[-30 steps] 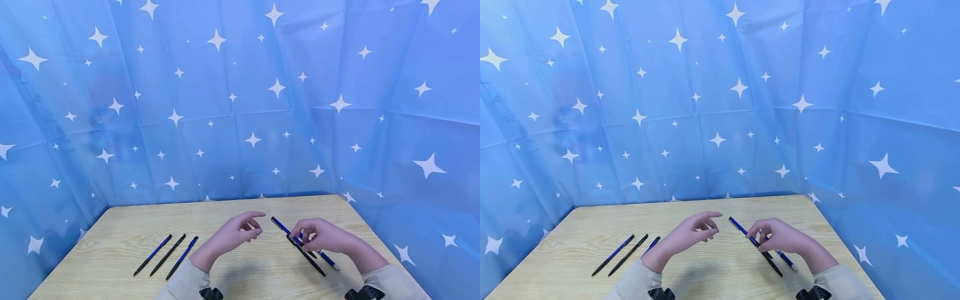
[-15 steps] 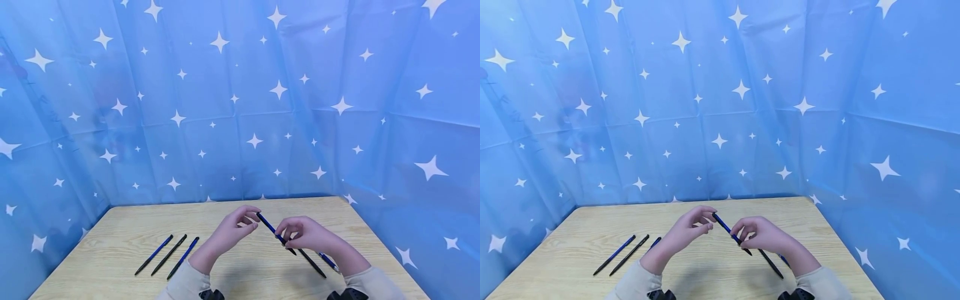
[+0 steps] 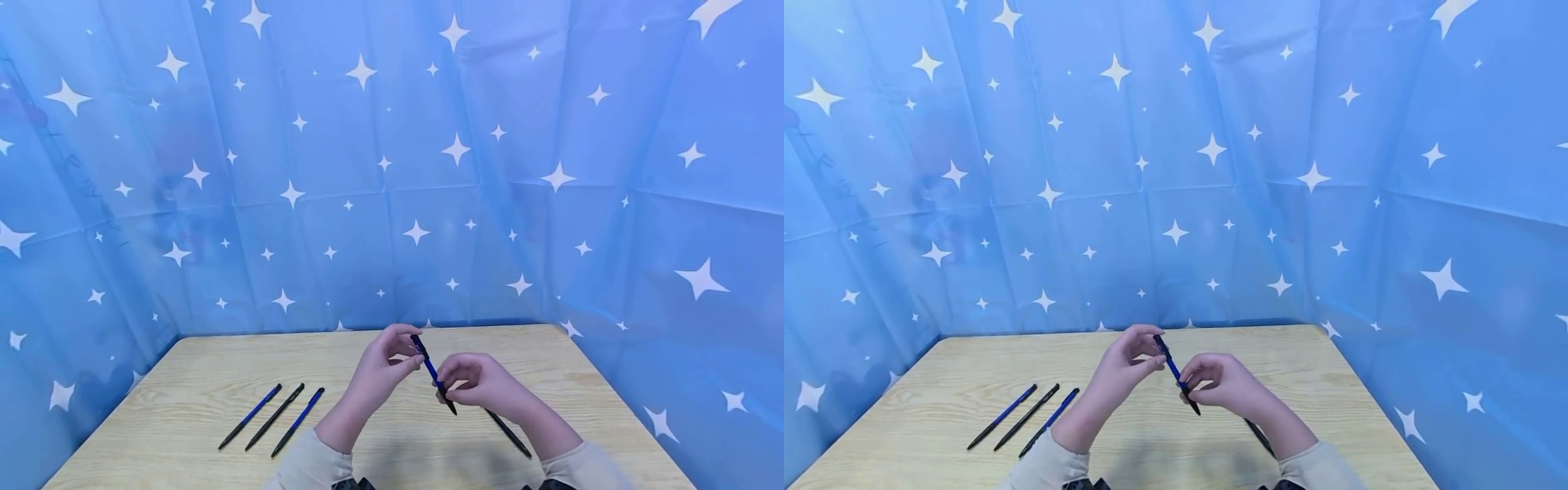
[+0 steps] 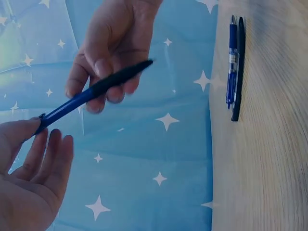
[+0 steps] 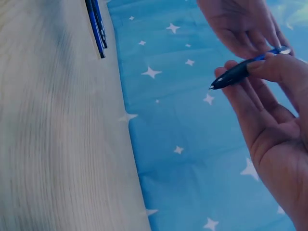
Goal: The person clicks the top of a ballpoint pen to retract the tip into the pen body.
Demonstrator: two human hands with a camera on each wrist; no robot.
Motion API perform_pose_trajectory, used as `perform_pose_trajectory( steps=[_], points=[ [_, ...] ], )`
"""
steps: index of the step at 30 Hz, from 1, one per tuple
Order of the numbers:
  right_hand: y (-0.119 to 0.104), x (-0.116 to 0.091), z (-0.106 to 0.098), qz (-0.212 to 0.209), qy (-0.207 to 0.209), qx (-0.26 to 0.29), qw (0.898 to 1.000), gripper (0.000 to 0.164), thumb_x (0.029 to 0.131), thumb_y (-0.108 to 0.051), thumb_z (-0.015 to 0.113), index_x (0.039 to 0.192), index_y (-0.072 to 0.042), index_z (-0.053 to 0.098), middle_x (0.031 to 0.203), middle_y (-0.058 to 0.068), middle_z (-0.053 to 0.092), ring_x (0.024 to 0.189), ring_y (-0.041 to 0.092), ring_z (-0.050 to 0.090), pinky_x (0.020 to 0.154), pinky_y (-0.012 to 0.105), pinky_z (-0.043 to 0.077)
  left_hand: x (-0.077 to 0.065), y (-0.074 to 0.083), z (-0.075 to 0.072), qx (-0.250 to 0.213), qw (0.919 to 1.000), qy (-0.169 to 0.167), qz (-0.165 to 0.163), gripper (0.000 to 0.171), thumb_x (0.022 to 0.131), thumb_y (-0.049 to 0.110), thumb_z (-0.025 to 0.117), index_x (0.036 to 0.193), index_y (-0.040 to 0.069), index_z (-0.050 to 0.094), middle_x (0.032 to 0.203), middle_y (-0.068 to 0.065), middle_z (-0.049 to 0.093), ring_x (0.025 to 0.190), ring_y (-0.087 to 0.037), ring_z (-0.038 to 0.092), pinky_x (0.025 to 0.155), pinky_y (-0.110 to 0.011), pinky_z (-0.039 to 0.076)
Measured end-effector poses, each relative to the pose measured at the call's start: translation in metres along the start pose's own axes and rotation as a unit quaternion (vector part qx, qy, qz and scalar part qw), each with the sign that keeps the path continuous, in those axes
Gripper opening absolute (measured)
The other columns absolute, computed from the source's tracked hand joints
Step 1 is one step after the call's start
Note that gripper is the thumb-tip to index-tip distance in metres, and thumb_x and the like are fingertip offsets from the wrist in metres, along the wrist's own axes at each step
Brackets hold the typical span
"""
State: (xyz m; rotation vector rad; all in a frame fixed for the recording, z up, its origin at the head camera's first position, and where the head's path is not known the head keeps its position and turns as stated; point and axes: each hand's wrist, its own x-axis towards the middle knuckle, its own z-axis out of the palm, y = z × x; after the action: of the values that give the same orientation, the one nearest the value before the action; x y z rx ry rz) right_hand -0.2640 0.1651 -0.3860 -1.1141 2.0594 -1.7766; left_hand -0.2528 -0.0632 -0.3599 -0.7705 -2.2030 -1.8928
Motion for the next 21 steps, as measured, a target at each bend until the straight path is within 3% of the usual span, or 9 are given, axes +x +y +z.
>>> perform_pose_trajectory(
  steps=[6,12,21],
  points=[
    [0.001,0.003,0.006,-0.023,0.021,0.018,0.999,0.017,0.089,0.004,0.066,0.104,0.009,0.06,0.098,0.02,0.067,0.094,0.025,0.068,0.082,0.037,0.055,0.001,0.004,0.002,-0.058,0.998,0.021,0.015,0.034,0.09,-0.001,0.067,0.123,0.008,0.06,0.099,-0.01,0.062,0.094,-0.022,0.065,0.082,-0.033,0.055],
    [0.005,0.007,0.012,-0.042,0.018,0.026,0.999,0.022,0.085,0.007,0.069,0.103,0.012,0.057,0.099,0.02,0.067,0.094,0.021,0.068,0.079,0.037,0.056,0.001,0.009,0.003,-0.102,0.9944,0.029,0.007,0.037,0.09,-0.005,0.066,0.123,0.01,0.06,0.099,-0.011,0.06,0.092,-0.022,0.064,0.08,-0.038,0.057],
    [0.011,0.014,0.025,-0.03,0.028,0.053,0.998,0.023,0.085,0.008,0.069,0.102,0.013,0.055,0.101,0.04,0.059,0.094,0.026,0.069,0.082,0.039,0.056,-0.001,0.012,0.001,-0.103,0.9936,0.047,-0.005,0.035,0.092,-0.002,0.064,0.126,0.007,0.059,0.101,-0.012,0.061,0.094,-0.023,0.062,0.079,-0.038,0.057]
  ],
)
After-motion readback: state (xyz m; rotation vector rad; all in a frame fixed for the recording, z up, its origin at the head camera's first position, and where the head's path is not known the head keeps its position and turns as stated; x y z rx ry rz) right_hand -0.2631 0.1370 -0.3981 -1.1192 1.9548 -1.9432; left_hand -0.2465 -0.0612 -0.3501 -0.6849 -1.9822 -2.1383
